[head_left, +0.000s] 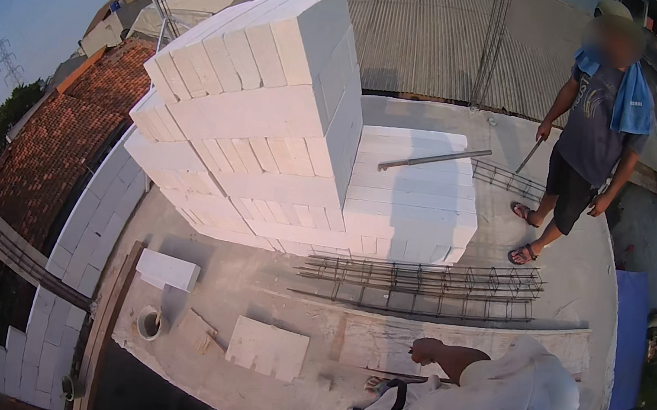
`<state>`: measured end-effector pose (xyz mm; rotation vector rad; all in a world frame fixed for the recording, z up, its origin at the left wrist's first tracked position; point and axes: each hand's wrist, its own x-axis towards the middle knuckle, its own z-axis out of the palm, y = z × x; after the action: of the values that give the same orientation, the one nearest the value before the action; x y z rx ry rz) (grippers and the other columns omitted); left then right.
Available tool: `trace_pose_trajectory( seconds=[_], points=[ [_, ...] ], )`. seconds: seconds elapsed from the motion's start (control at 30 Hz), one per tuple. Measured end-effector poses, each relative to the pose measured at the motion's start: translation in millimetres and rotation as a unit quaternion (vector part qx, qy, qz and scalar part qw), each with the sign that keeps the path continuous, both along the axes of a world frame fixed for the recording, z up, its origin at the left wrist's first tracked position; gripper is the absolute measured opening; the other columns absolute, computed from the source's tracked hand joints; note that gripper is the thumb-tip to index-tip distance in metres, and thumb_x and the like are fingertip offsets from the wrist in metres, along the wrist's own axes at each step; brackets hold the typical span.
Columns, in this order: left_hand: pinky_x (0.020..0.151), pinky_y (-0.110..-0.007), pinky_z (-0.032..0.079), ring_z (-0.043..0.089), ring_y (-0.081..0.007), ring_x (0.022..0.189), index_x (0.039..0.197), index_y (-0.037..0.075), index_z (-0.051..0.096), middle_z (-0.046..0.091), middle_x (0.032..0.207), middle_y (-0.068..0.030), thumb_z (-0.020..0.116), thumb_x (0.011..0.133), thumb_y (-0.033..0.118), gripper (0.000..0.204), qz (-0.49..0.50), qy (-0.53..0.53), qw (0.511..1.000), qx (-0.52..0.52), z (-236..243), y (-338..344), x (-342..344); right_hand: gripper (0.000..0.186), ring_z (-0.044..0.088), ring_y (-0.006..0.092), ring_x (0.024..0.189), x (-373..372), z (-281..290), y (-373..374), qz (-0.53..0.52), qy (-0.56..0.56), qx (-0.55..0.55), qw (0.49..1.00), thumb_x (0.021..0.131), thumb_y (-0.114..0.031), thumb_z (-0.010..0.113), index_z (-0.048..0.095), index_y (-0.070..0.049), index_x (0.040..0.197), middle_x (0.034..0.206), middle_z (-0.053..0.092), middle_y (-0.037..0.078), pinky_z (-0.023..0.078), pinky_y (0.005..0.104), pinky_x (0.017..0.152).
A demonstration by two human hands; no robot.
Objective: The person measures a white rectangular tile with a tape measure and marks it with a pencil. They use a hand saw to cut the tile along the marked line. The person scoops mortar from a bucket with a trowel and applies it to the edge of a wall. Finally, they place the cut tile onto the mortar and press it into position.
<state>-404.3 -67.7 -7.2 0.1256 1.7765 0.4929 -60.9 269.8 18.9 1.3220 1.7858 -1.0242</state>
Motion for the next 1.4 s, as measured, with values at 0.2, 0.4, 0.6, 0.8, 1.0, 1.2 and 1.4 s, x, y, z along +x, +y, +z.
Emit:
trace_pose_trajectory(
  seconds=[0.2,0.4,0.6,0.8,1.0,1.2,1.4],
  points=[
    [0.080,-0.042,0.054,0.071,-0.0286,0.088,0.103,0.007,0.070,0.072,0.094,-0.0136,0.067,0.091,0.037,0.032,-0.135,0.006,0.991,-0.020,4.7,76.1,-47.3,0.027,0.077,0.0274,0.086,90.7,-0.5,-68.3,-0.179,0.005,0.084,0.980,0.083,-0.023,0.063,0.079,-0.010,0.101,0.095,0.079,0.010,0.059,0.0471,0.077],
    [0.081,-0.040,0.054,0.070,-0.0258,0.086,0.101,0.005,0.071,0.072,0.092,-0.0127,0.066,0.091,0.035,0.032,-0.207,-0.010,0.977,-0.051,-8.2,79.6,-54.1,0.020,0.071,0.0245,0.063,149.5,-7.0,-169.3,-0.294,-0.031,0.081,0.952,0.086,-0.021,0.062,0.076,-0.006,0.089,0.074,0.074,0.010,0.057,0.0413,0.057],
    [0.083,-0.039,0.053,0.068,-0.0234,0.084,0.101,0.004,0.072,0.070,0.088,-0.0114,0.066,0.091,0.035,0.033,-0.208,-0.004,0.971,-0.113,0.3,35.8,-69.4,0.022,0.075,0.0365,0.089,164.5,-53.2,-229.4,-0.332,0.021,-0.051,0.942,0.084,-0.027,0.076,0.076,-0.007,0.090,0.094,0.075,0.016,0.059,0.0483,0.077],
    [0.090,-0.043,0.053,0.069,-0.0269,0.093,0.113,0.003,0.073,0.072,0.099,-0.0146,0.065,0.093,0.040,0.043,-0.311,-0.045,0.947,-0.059,-13.2,84.6,17.9,0.015,0.072,0.0375,0.085,258.3,-229.9,-258.0,0.244,0.228,0.047,0.941,0.078,-0.025,0.079,0.077,-0.009,0.079,0.079,0.072,0.017,0.058,0.0479,0.074],
    [0.091,-0.044,0.053,0.068,-0.0272,0.095,0.114,0.003,0.072,0.072,0.102,-0.0153,0.065,0.093,0.041,0.044,-0.324,-0.009,0.945,-0.047,11.6,102.2,-5.1,0.016,0.073,0.0254,0.064,134.1,-124.0,-241.6,-0.483,0.062,-0.021,0.873,0.078,-0.009,0.062,0.077,-0.003,0.081,0.073,0.072,0.015,0.057,0.0406,0.057],
    [0.092,-0.044,0.053,0.068,-0.0275,0.096,0.116,0.002,0.072,0.071,0.104,-0.0159,0.065,0.093,0.041,0.046,-0.413,-0.030,0.910,0.000,1.1,110.5,-2.1,0.013,0.056,0.0219,0.042,158.5,-70.1,-183.2,-0.683,0.113,0.073,0.718,0.087,-0.012,0.062,0.069,-0.004,0.080,0.063,0.065,0.010,0.045,0.0383,0.036],
    [0.092,-0.044,0.052,0.068,-0.0277,0.097,0.117,0.002,0.071,0.071,0.106,-0.0165,0.064,0.093,0.042,0.048,-0.390,0.010,0.921,0.020,28.7,134.5,-16.1,0.030,0.048,0.0186,0.038,120.1,15.7,-68.2,-0.718,0.268,0.189,0.614,0.092,-0.027,0.071,0.058,-0.009,0.072,0.052,0.050,0.004,0.039,0.0379,0.035]
  ],
)
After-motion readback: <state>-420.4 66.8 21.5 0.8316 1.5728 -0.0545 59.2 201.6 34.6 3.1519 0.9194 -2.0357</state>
